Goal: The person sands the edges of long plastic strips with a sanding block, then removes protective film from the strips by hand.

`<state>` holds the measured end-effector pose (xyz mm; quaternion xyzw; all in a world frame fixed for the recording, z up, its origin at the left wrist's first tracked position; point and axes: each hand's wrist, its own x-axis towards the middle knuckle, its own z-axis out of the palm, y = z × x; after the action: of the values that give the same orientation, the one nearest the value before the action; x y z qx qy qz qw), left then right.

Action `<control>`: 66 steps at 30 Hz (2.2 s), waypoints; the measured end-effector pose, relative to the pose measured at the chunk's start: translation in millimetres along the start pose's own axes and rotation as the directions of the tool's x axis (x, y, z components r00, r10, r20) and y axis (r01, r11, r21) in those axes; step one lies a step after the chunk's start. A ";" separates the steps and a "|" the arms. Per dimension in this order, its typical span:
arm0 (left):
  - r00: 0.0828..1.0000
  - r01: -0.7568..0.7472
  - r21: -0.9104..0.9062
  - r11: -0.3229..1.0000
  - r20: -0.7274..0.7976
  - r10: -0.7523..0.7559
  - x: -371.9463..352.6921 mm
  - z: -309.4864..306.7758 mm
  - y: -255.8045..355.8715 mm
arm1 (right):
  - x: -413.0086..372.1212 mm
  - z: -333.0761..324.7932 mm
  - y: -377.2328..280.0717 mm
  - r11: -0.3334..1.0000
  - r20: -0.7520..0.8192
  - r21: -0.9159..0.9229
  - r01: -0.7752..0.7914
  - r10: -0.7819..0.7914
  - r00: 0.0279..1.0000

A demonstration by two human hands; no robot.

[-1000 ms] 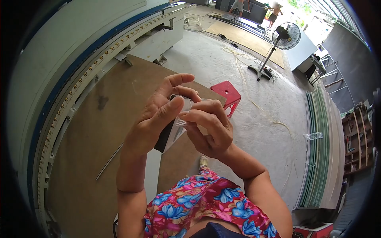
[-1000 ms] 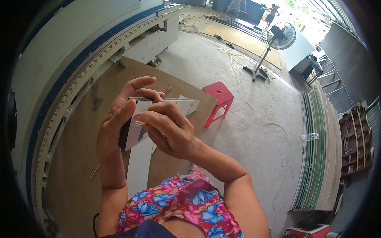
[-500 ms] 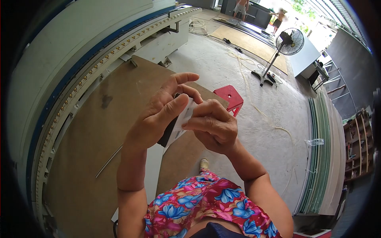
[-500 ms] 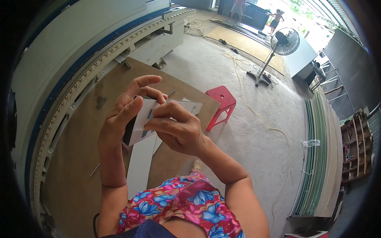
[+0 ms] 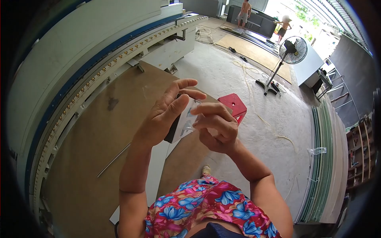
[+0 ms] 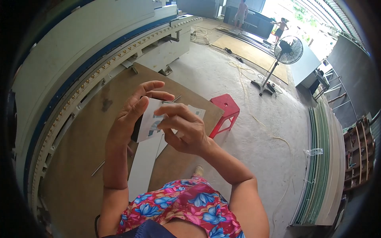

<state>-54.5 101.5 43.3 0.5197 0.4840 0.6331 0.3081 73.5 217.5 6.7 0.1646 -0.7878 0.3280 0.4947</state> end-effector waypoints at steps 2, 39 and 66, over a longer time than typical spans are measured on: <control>1.000 -0.008 0.004 1.000 -0.012 0.008 3.3 -0.8 -3.6 | 1.1 4.9 -8.1 0.996 -0.053 0.044 -0.072 0.074 0.996; 0.991 -0.039 0.041 0.998 -0.124 0.044 25.8 -2.4 1.1 | 14.6 15.0 10.9 0.997 -0.067 -0.034 0.071 -0.074 0.995; 0.979 -0.018 0.111 0.994 -0.200 0.040 25.5 -15.7 3.7 | 28.0 33.8 19.0 0.996 -0.157 -0.070 0.061 -0.072 0.985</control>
<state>-75.9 118.4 56.1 0.4757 0.5390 0.6597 0.2193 26.9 210.2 14.8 0.1480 -0.7500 0.2977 0.5718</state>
